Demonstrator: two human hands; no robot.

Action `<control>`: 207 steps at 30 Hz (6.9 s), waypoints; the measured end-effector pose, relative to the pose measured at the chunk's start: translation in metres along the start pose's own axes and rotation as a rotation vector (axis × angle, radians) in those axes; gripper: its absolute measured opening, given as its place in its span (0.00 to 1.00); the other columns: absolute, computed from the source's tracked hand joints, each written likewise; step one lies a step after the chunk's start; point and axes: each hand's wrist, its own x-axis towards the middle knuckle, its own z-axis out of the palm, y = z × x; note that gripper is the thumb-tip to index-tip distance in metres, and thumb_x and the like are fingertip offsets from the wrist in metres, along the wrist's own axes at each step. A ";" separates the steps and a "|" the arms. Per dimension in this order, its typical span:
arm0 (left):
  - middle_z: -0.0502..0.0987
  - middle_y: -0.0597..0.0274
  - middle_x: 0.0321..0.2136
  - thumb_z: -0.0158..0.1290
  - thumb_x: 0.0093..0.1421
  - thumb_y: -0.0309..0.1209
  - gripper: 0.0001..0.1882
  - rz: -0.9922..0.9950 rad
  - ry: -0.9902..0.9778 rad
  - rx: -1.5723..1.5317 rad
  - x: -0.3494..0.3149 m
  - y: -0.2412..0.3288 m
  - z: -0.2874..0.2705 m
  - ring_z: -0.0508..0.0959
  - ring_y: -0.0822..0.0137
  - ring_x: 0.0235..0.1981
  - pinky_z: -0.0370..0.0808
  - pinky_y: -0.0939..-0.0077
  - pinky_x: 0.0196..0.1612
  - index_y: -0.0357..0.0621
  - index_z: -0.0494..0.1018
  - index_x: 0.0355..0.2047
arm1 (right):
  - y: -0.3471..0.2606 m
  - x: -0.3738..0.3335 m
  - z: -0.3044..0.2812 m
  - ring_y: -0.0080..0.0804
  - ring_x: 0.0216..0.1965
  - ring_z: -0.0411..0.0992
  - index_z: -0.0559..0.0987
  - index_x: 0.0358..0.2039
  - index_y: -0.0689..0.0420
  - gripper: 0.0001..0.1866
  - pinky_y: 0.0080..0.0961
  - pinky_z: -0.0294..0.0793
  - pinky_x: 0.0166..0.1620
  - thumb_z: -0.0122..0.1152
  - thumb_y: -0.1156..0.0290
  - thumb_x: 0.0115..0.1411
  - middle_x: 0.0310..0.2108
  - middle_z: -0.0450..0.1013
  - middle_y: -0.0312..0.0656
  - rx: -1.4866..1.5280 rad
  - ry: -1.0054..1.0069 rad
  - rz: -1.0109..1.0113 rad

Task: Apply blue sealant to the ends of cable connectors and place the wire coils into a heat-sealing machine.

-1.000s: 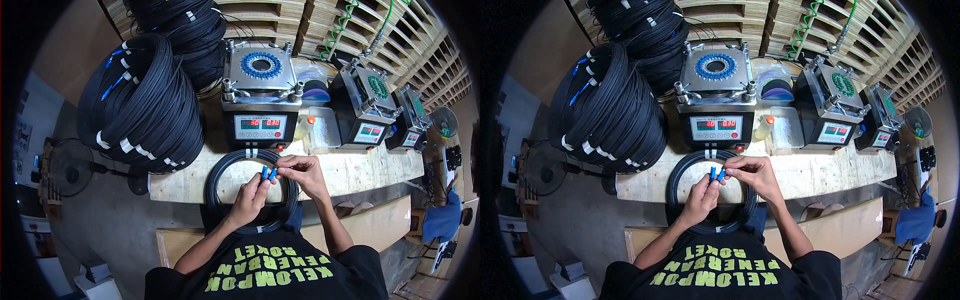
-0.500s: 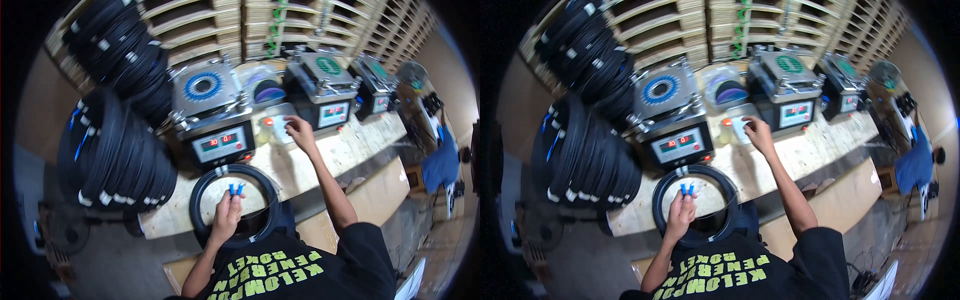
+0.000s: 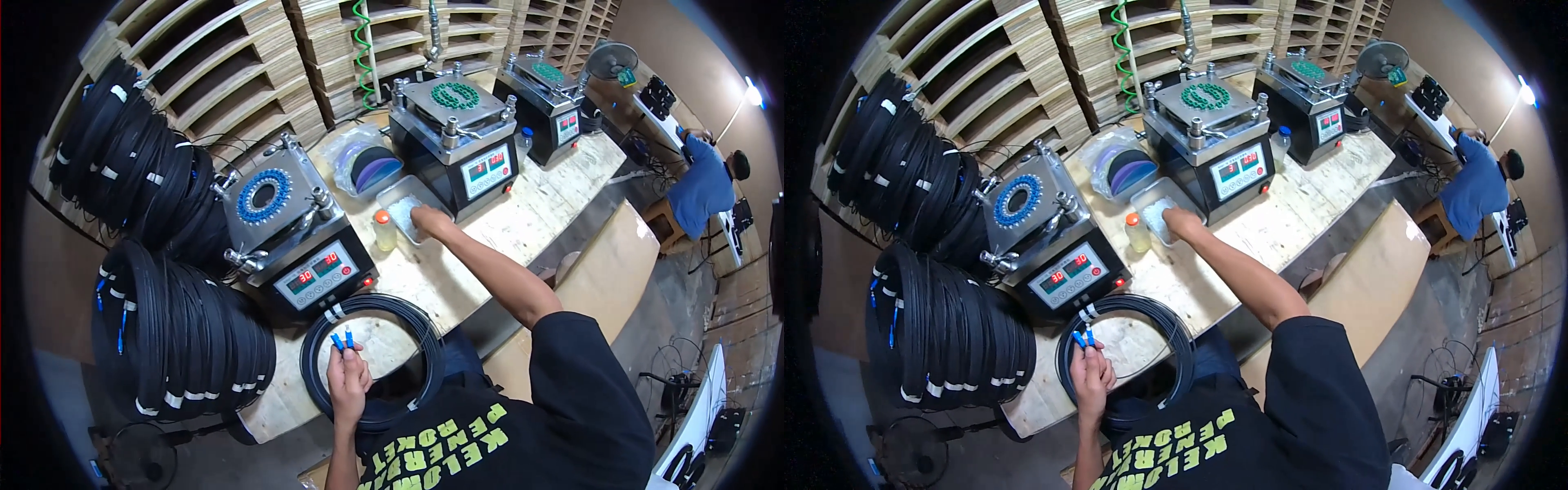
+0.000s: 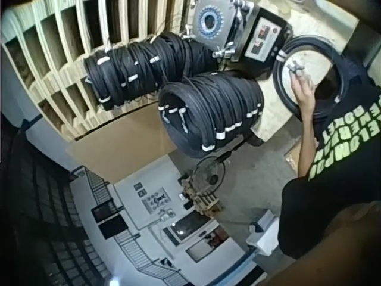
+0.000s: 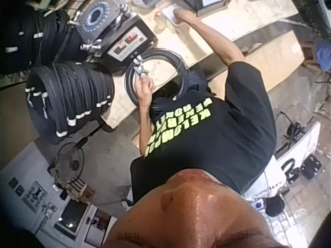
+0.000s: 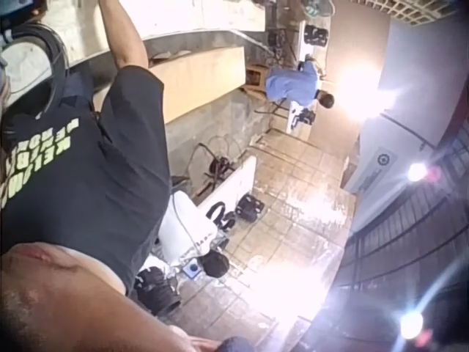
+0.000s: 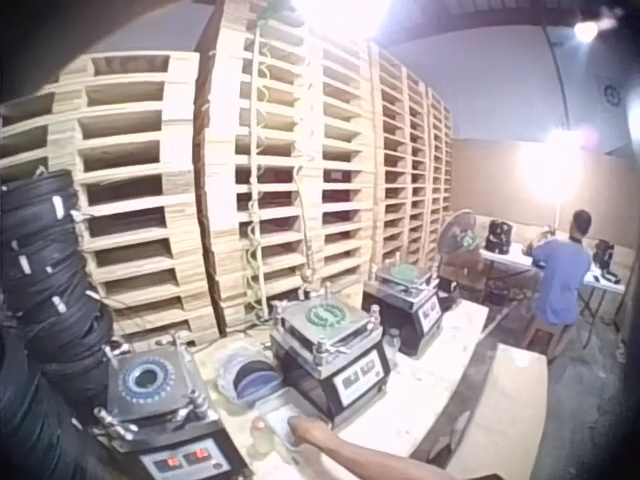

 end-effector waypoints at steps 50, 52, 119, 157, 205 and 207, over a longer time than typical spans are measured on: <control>0.65 0.71 0.18 0.44 0.74 0.37 0.14 -0.020 0.070 0.187 -0.002 0.002 -0.006 0.62 0.80 0.18 0.60 0.78 0.22 0.39 0.73 0.43 | -0.170 -0.141 -0.107 0.13 0.32 0.72 0.83 0.39 0.64 0.08 0.13 0.70 0.35 0.68 0.79 0.58 0.31 0.79 0.33 1.102 0.036 -0.407; 0.66 0.68 0.18 0.44 0.73 0.36 0.14 0.033 0.064 0.237 -0.001 0.001 -0.008 0.63 0.78 0.18 0.61 0.76 0.23 0.38 0.73 0.43 | -0.188 -0.156 -0.109 0.15 0.34 0.74 0.84 0.39 0.64 0.07 0.14 0.72 0.37 0.67 0.80 0.58 0.32 0.79 0.35 1.126 -0.049 -0.439; 0.77 0.58 0.48 0.38 0.76 0.42 0.25 0.001 0.100 -0.208 -0.015 -0.017 -0.025 0.77 0.70 0.48 0.73 0.77 0.54 0.35 0.67 0.62 | -0.220 -0.263 -0.006 0.28 0.37 0.74 0.82 0.38 0.64 0.10 0.26 0.74 0.42 0.66 0.70 0.60 0.37 0.78 0.43 0.910 -0.428 -0.502; 0.74 0.61 0.34 0.62 0.57 0.30 0.11 0.338 0.037 1.139 -0.105 -0.061 -0.094 0.72 0.59 0.38 0.74 0.67 0.42 0.44 0.83 0.41 | -0.162 -0.284 0.029 0.49 0.30 0.76 0.81 0.31 0.62 0.10 0.39 0.74 0.33 0.64 0.68 0.59 0.28 0.76 0.50 0.459 -0.200 -0.323; 0.79 0.61 0.50 0.48 0.69 0.25 0.19 -0.175 -0.116 0.241 -0.086 0.039 -0.138 0.78 0.76 0.38 0.74 0.82 0.44 0.36 0.69 0.59 | -0.146 -0.284 -0.005 0.55 0.35 0.77 0.78 0.35 0.63 0.06 0.44 0.78 0.39 0.57 0.75 0.60 0.44 0.71 0.52 0.123 -0.208 -0.564; 0.81 0.64 0.45 0.53 0.66 0.25 0.18 -0.154 -0.114 0.234 -0.080 0.031 -0.132 0.78 0.77 0.36 0.74 0.81 0.42 0.37 0.74 0.56 | -0.150 -0.287 -0.003 0.55 0.36 0.77 0.78 0.34 0.64 0.06 0.45 0.78 0.39 0.57 0.76 0.59 0.44 0.71 0.53 0.122 -0.220 -0.576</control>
